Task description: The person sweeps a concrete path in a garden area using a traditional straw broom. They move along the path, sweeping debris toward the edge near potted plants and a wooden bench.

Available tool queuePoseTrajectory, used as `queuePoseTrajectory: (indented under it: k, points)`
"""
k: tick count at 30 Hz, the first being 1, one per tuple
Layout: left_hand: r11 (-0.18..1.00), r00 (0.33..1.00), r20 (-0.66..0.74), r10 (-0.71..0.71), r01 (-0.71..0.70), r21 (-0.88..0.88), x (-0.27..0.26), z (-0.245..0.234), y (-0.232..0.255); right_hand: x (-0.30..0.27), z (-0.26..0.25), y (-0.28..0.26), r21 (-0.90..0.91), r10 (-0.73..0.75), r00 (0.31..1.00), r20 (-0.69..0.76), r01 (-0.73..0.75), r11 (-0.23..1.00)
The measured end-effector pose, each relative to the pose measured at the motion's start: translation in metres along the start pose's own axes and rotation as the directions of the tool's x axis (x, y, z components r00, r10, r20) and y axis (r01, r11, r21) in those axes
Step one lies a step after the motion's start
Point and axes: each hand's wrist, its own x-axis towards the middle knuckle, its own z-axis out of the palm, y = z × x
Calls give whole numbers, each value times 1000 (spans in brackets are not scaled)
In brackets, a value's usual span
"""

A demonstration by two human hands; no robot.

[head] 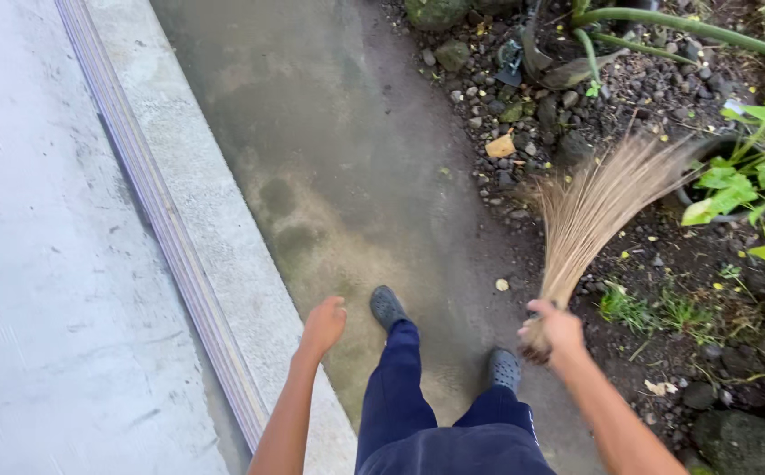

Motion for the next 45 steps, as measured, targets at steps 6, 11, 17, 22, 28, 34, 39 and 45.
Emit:
queuePoseTrajectory:
  k: [6,11,17,22,28,34,39,45]
  points:
    - [989,981,131,-143,135,65,41,-67,-39,-98,187,67,-98,216,934,286,-195,976]
    - [994,991,71,-110,110,-2,71,-124,-62,-96,307,101,-396,574,667,475,-421,816]
    - [989,987,83,-137,132,61,111,-177,-62,-6,291,33,-172,504,650,568,-505,846]
    - [984,976,130,-176,175,22,135,-191,-42,45,178,-89,303,157,967,198,-213,929]
    - [998,990,132,-51,56,-41,174,-194,-28,10,234,-119,677,-35,941,336,-215,704]
    - [999,992,113,-49,49,8,244,-207,16,-56,351,-84,380,160,731,664,-514,769]
    - [995,984,148,-96,98,-10,298,-221,105,39,400,-82,-106,369,551,749,-451,886]
    - [993,972,219,-88,67,98,364,-218,190,160,334,-147,-8,307,709,635,-391,920]
